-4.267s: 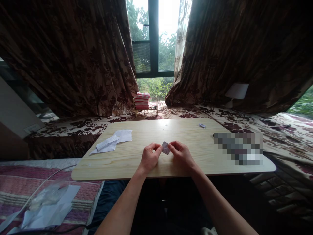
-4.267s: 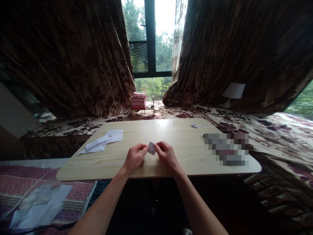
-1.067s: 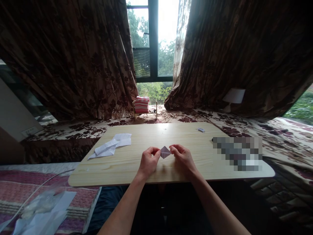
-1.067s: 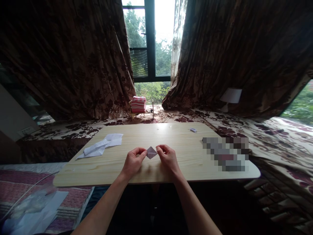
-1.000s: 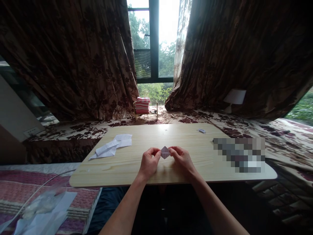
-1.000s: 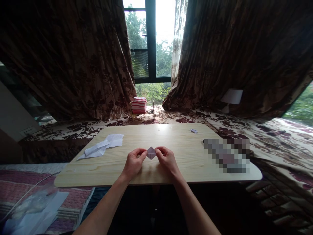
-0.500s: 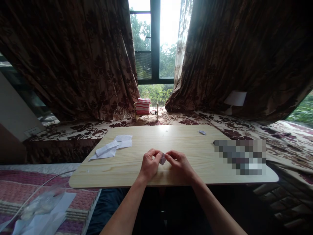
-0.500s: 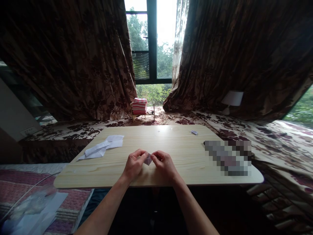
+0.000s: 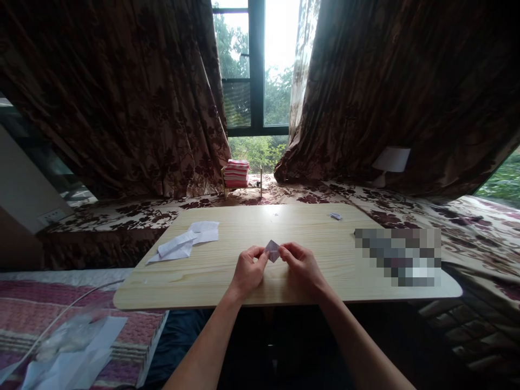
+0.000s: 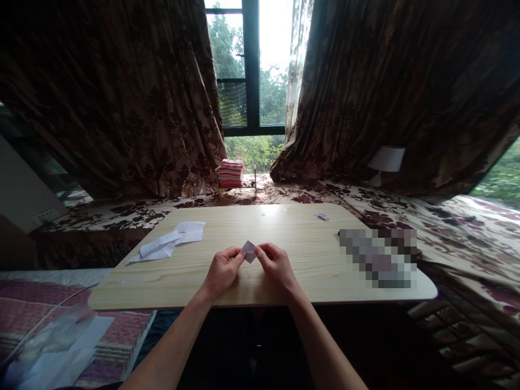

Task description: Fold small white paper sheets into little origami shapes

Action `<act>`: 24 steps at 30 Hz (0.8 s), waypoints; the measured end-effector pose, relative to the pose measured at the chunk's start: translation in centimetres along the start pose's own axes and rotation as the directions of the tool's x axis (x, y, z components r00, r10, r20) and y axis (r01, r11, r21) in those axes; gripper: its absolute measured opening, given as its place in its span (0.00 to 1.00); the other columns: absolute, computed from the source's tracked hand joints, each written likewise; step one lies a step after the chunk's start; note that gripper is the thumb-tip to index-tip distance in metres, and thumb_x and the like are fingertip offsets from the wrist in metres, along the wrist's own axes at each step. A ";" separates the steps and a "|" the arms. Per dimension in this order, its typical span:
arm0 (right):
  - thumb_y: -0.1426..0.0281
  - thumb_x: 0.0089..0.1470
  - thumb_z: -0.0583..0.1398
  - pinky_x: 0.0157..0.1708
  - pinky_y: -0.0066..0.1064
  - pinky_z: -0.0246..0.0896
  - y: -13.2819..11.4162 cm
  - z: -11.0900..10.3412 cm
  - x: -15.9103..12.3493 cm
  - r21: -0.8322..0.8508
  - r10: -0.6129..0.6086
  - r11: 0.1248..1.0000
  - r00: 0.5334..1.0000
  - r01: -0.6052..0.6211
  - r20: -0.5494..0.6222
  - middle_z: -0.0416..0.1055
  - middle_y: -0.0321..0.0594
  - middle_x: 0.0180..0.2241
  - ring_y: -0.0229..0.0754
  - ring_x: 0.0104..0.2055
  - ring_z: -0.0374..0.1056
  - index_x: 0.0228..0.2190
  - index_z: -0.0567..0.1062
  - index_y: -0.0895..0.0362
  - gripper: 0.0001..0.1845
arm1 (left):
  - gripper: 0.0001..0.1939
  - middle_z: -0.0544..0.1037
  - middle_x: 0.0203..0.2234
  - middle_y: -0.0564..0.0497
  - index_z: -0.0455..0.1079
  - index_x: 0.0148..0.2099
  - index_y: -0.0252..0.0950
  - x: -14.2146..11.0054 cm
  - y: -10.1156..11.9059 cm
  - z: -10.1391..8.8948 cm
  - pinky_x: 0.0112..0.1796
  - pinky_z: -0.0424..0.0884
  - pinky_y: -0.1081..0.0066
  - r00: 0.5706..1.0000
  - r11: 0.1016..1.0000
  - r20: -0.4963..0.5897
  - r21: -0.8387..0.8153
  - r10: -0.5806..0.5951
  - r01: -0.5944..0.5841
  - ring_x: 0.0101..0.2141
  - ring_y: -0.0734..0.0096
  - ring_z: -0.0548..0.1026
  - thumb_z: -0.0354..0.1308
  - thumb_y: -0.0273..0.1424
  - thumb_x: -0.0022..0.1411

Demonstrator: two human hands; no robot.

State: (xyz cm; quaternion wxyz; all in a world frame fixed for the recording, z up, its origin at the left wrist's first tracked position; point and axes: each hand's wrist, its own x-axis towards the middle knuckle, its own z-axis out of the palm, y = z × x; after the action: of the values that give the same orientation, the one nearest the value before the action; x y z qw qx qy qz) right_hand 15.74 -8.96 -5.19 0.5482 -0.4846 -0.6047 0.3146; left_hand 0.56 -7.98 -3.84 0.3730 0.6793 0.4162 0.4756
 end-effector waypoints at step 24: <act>0.58 0.54 0.54 0.26 0.29 0.56 -0.6 0.0 -0.2 -0.080 -0.025 0.997 0.998 0.020 -0.060 0.68 0.37 0.22 0.39 0.25 0.62 0.24 0.72 0.57 0.17 | 0.14 0.74 0.19 0.52 0.76 0.28 0.32 0.0 -0.2 -0.1 0.28 0.64 0.74 0.995 0.998 -0.090 -0.058 -0.041 0.036 0.24 0.72 0.69 0.55 0.36 0.56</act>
State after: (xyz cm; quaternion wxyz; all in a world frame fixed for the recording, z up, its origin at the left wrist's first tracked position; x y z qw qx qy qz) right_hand 15.55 -9.35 -4.67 0.5503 -0.5087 -0.6050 0.2691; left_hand 0.46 -7.85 -4.01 0.3817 0.6379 0.4323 0.5104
